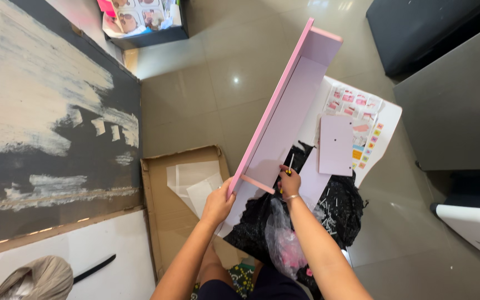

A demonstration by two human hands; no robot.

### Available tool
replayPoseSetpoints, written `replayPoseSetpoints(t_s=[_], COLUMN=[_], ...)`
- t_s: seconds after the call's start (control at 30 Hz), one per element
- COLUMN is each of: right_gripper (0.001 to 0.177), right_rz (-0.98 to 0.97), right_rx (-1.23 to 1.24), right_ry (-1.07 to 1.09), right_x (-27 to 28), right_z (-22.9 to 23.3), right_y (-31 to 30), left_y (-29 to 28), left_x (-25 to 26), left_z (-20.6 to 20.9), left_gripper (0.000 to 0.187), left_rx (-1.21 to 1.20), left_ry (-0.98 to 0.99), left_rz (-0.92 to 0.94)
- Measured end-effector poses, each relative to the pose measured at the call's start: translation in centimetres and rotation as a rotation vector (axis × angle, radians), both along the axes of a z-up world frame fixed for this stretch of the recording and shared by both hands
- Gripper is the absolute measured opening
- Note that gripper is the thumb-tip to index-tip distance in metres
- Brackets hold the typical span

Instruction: The person assembles a pink plastic shelving unit by attaching side panels and shelves using a screwdriver. They insert screws into pre-drilled holes and tighten them to secure the components together.

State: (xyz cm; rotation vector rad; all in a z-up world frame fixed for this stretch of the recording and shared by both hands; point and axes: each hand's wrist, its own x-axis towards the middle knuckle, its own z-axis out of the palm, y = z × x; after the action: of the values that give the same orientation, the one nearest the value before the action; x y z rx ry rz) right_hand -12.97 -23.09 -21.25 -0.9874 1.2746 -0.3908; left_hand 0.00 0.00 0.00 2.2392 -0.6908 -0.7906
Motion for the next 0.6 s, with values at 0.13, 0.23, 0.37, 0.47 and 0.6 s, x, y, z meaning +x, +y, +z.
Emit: replayPoseSetpoints(t_s=[0.13, 0.23, 0.37, 0.47, 0.6], right_gripper=[0.037, 0.036, 0.034, 0.041, 0.063], right_rz=[0.046, 0.159, 0.031, -0.119, -0.200], right_rx=[-0.020, -0.001, -0.042, -0.150, -0.351], right_ry=[0.000, -0.029, -0.084, 0.102, 0.327], right_x=[-0.6, -1.7, -4.1, -7.1, -11.3], right_z=[0.3, 0.4, 1.0, 1.2, 1.4], right_y=[-1.9, -2.8, -4.7, -6.0, -9.4], left_y=[0.0, 0.1, -1.3, -2.5, -5.6], left_x=[-0.2, -0.1, -1.0, -3.3, -7.6], left_z=[-0.4, -0.1, 1.4, 2.9, 3.4], left_gripper=[0.052, 0.053, 0.069, 0.074, 0.073], left_rx=[0.022, 0.040, 0.009, -0.108, -0.287], left_ry=[0.022, 0.000, -0.119, -0.545, -0.500], left_rz=[0.032, 0.020, 0.044, -0.065, -0.294])
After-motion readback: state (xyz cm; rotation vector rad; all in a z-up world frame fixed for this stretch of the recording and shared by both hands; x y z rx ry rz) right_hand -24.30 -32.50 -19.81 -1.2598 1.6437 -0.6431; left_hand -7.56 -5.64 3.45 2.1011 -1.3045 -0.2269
